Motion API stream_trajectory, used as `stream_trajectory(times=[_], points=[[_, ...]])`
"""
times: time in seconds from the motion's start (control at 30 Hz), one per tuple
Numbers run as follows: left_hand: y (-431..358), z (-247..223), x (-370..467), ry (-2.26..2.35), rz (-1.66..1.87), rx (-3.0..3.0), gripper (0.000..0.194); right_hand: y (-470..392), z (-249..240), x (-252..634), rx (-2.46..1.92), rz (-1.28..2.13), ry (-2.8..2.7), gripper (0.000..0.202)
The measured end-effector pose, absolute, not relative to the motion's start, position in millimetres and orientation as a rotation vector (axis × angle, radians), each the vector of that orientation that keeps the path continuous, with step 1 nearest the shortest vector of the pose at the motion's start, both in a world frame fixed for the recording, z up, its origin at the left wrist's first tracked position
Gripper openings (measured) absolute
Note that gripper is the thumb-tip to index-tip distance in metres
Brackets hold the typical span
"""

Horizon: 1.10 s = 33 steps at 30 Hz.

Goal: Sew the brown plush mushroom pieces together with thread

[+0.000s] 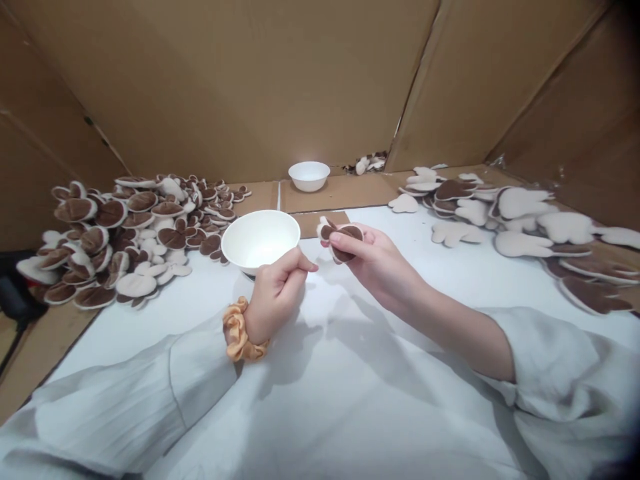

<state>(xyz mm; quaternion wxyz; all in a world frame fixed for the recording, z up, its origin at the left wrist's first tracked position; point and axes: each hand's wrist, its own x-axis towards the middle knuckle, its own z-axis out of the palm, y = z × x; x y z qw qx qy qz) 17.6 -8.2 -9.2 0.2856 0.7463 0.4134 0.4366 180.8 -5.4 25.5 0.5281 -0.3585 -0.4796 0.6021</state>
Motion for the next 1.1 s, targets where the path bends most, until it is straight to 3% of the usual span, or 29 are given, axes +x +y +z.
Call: stream_trajectory(times=[0.17,0.7,0.93,1.1], points=[[-7,-11,18,1.141,1.162,1.967,0.018,-5,29,183,-0.769,1.576,-1.159,0.005],[-3,-15,18,1.198,1.122,1.931,0.020,-7,29,184,-0.742,1.645,-1.251,0.023],[-3,-15,18,1.195,1.114,1.931,0.020,-6,28,183,-0.744,1.636,-1.311,0.007],[-5,-14,15,1.167,1.130,1.982,0.021,1,24,186,-0.845,1.581,-1.211,0.009]])
